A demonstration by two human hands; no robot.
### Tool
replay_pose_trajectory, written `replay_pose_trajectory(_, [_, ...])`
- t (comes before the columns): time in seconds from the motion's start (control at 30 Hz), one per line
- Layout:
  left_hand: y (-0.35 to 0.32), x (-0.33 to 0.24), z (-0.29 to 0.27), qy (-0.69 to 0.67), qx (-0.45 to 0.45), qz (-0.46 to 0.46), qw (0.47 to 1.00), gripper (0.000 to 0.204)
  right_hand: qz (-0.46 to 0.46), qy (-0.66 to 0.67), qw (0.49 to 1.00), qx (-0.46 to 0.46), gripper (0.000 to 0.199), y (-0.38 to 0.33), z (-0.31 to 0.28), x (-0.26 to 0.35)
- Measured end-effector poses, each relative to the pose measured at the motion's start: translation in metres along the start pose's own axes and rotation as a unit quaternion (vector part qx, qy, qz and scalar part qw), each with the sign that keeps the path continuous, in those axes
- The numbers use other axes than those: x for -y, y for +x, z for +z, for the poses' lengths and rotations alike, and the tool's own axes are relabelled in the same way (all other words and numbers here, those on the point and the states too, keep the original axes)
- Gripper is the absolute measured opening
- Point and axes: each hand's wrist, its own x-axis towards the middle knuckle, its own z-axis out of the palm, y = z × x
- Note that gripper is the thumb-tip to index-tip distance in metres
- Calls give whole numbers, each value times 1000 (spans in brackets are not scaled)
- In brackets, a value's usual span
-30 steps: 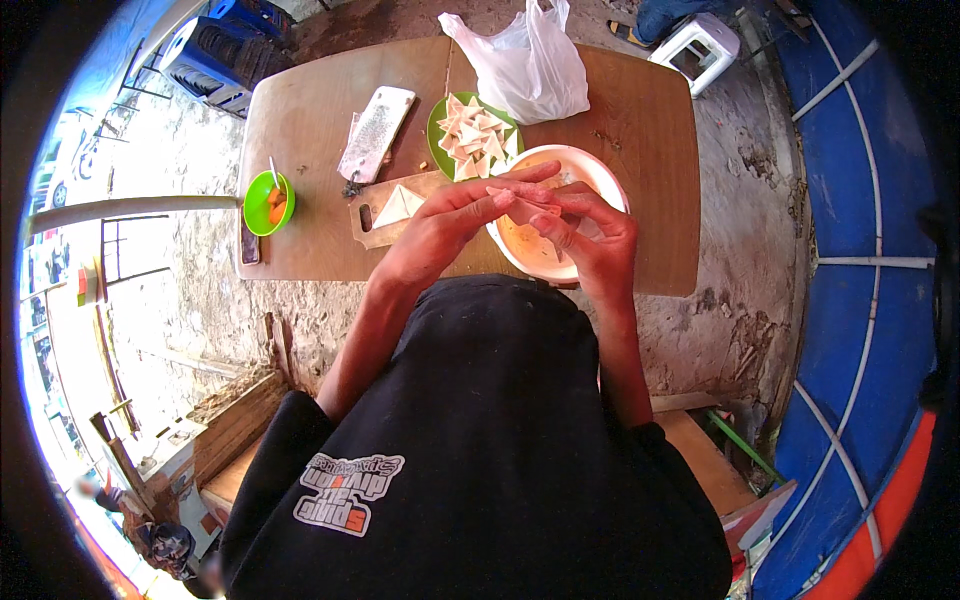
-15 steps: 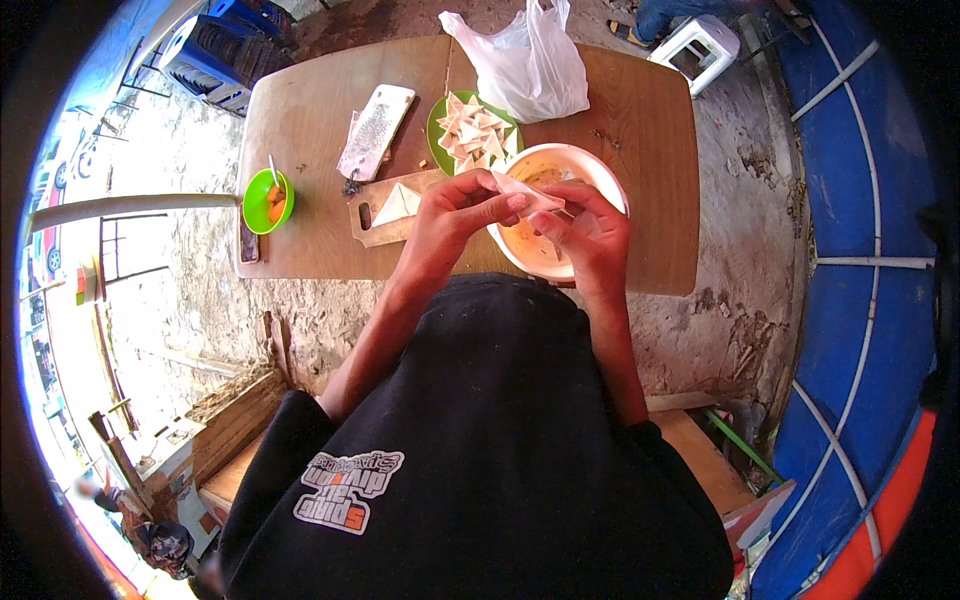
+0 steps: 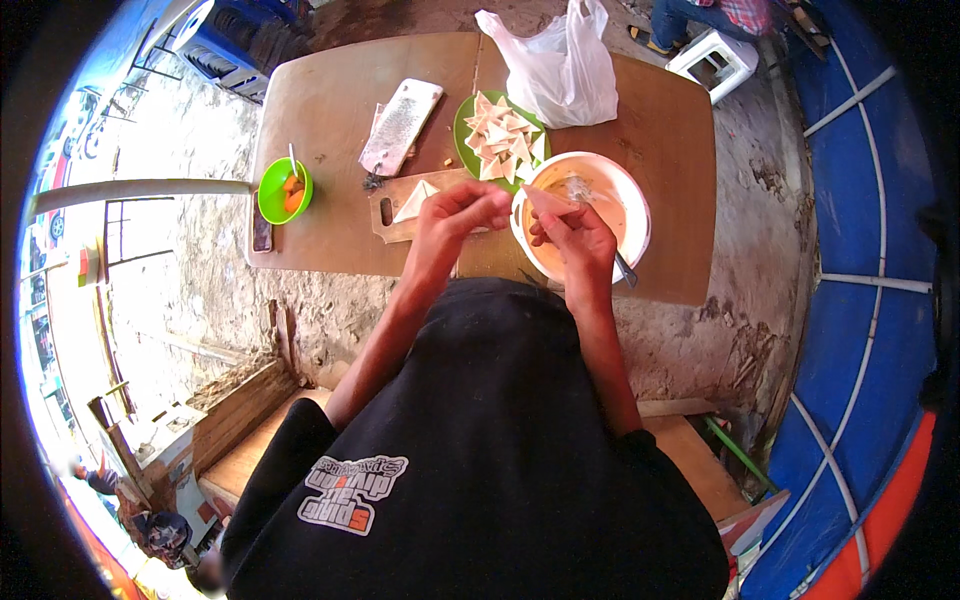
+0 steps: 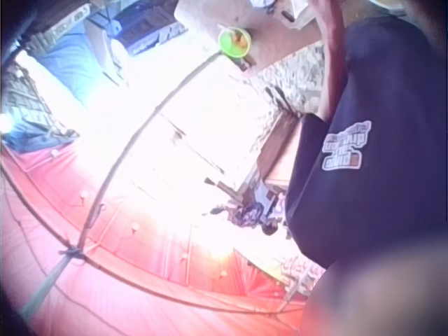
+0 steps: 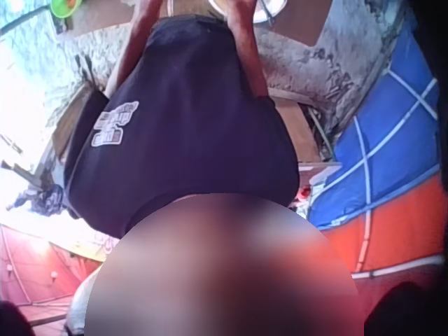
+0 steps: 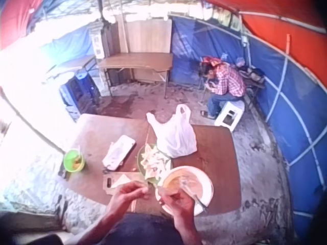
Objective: The person repeatedly scoops a paste from a bowl with a knife and spreads it onto small triangular wrappers, then folds each wrapper and places it on a plate. The process is repeated for multiple units.
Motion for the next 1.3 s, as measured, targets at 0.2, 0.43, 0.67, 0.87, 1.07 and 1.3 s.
replay_pose_trajectory(0.2, [-3, 0, -66, -22, -37, -9, 999, 36, 38, 54, 993, -94, 14, 43, 22, -48])
replay_pose_trajectory(0.43, [-8, 0, -138, 94, -74, -43, 992, 27, 11, 72, 991, -113, 18, 138, 42, -90])
replay_pose_trajectory(0.67, [29, 84, -209, 222, -93, -59, 969, 30, 126, -14, 956, -266, 18, 170, 42, -196])
replay_pose_trajectory(0.87, [53, 154, -239, 519, -85, 75, 847, 42, 126, -181, 970, -105, 20, 68, 47, -211])
replay_pose_trajectory(1.07, [74, 173, -229, 555, -54, 109, 823, 38, 92, -263, 943, -181, 27, 11, 30, -170])
replay_pose_trajectory(1.3, [71, 178, -217, 554, -93, 76, 824, 29, 31, -182, 932, -311, 29, -30, -11, -141])
